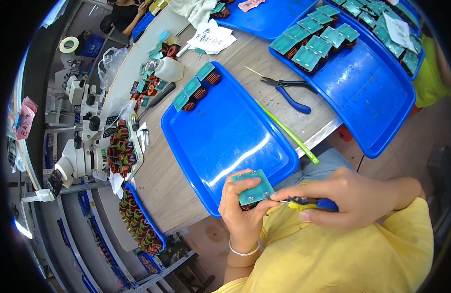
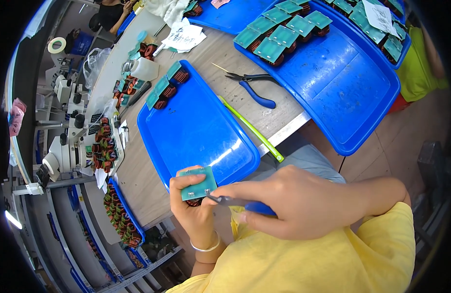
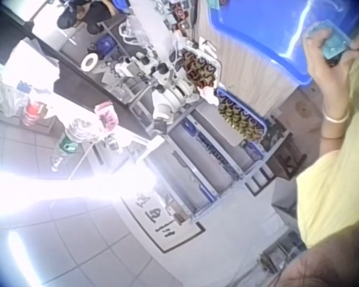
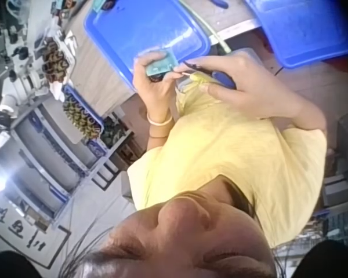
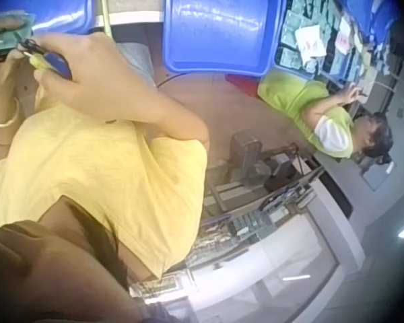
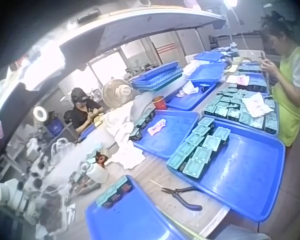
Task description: Assembling and trimming wires on electronic coil components using pliers at an assembly workbench.
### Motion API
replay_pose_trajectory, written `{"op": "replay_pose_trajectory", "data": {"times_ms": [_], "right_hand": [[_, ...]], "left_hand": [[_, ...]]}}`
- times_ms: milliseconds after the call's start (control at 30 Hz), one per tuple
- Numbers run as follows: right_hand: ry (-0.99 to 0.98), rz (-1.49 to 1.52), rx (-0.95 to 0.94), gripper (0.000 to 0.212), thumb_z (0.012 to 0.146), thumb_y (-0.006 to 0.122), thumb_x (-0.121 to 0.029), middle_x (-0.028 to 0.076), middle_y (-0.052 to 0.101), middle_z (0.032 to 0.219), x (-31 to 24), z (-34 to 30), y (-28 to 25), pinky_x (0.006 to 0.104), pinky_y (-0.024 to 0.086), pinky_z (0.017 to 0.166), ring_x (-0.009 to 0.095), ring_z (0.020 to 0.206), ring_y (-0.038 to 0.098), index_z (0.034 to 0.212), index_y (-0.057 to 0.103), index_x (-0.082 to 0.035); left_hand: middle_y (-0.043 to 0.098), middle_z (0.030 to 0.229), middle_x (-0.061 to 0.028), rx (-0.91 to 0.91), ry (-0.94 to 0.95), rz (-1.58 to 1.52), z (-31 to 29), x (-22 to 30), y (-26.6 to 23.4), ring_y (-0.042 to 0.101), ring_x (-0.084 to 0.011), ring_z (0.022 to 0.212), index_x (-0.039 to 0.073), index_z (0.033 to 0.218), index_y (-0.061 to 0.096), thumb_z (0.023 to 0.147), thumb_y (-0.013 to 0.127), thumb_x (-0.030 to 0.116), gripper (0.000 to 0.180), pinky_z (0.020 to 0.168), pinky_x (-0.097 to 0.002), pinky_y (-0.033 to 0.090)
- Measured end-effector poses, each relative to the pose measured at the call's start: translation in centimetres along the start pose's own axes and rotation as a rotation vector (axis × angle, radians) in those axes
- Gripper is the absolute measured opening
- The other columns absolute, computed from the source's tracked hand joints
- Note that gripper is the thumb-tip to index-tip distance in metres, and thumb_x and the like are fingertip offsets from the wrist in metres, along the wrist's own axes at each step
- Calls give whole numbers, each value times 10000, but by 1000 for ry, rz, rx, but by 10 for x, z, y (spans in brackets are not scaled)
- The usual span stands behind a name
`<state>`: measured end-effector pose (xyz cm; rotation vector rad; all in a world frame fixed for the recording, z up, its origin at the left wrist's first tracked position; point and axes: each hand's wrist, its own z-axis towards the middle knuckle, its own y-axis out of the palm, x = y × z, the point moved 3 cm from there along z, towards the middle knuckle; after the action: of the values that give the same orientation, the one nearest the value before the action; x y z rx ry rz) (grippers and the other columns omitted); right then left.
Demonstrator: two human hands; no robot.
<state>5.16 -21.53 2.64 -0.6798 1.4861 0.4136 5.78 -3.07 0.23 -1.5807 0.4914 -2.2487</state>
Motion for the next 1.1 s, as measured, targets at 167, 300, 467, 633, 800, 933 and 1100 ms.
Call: {"op": "replay_pose_trajectory", "data": {"times_ms": [167,300,467,633,800,933,1100], "right_hand": [[-128,-154,514,402,775,588,-78,79,653,927,-2,1,-15,257,458,555,79,630,596,1174,543,-74],[-90,121,204,392,787,583,-90,71,651,961,-3,-2,-12,249,453,583,67,652,585,1177,543,-74],[49,42,-27,381,813,593,-156,62,555,653,-4,2,-4,238,379,500,99,506,452,1185,540,-91],[101,14,-58,380,812,588,-148,66,576,671,-3,0,-6,238,392,506,106,516,494,1184,538,-88],[-4,-157,238,381,804,565,-114,64,613,727,4,-2,-8,234,412,526,95,557,539,1176,532,-39],[-16,137,420,399,772,549,-46,87,630,870,-8,-3,-29,222,440,581,84,638,566,1166,523,15],[183,351,124,317,760,501,16,162,612,947,1,-7,-15,259,474,635,160,718,599,1070,532,76]], "left_hand": [[589,886,-111,-8,-225,-182,-5,-2,0,581,-232,857,29,863,538,553,806,292,487,707,-304,467],[576,908,-88,-74,-340,-387,-7,-8,3,563,-207,906,29,894,532,570,809,285,498,742,-291,452],[570,899,-70,-126,-271,-386,-6,-7,2,557,-210,921,32,906,535,562,811,294,513,757,-293,445],[580,890,-70,-102,-202,-275,-4,-4,4,568,-214,896,32,897,535,549,818,277,511,744,-306,453],[578,891,-83,-66,-228,-156,-6,-1,6,565,-196,874,31,895,533,565,822,235,483,746,-292,451],[562,950,-81,-247,-493,-598,-14,-11,6,531,-144,879,32,933,519,565,831,165,501,768,-262,433],[441,1015,-31,-674,-708,-903,-17,-7,1,485,-84,890,44,1066,416,652,760,33,539,752,-216,416]]}}
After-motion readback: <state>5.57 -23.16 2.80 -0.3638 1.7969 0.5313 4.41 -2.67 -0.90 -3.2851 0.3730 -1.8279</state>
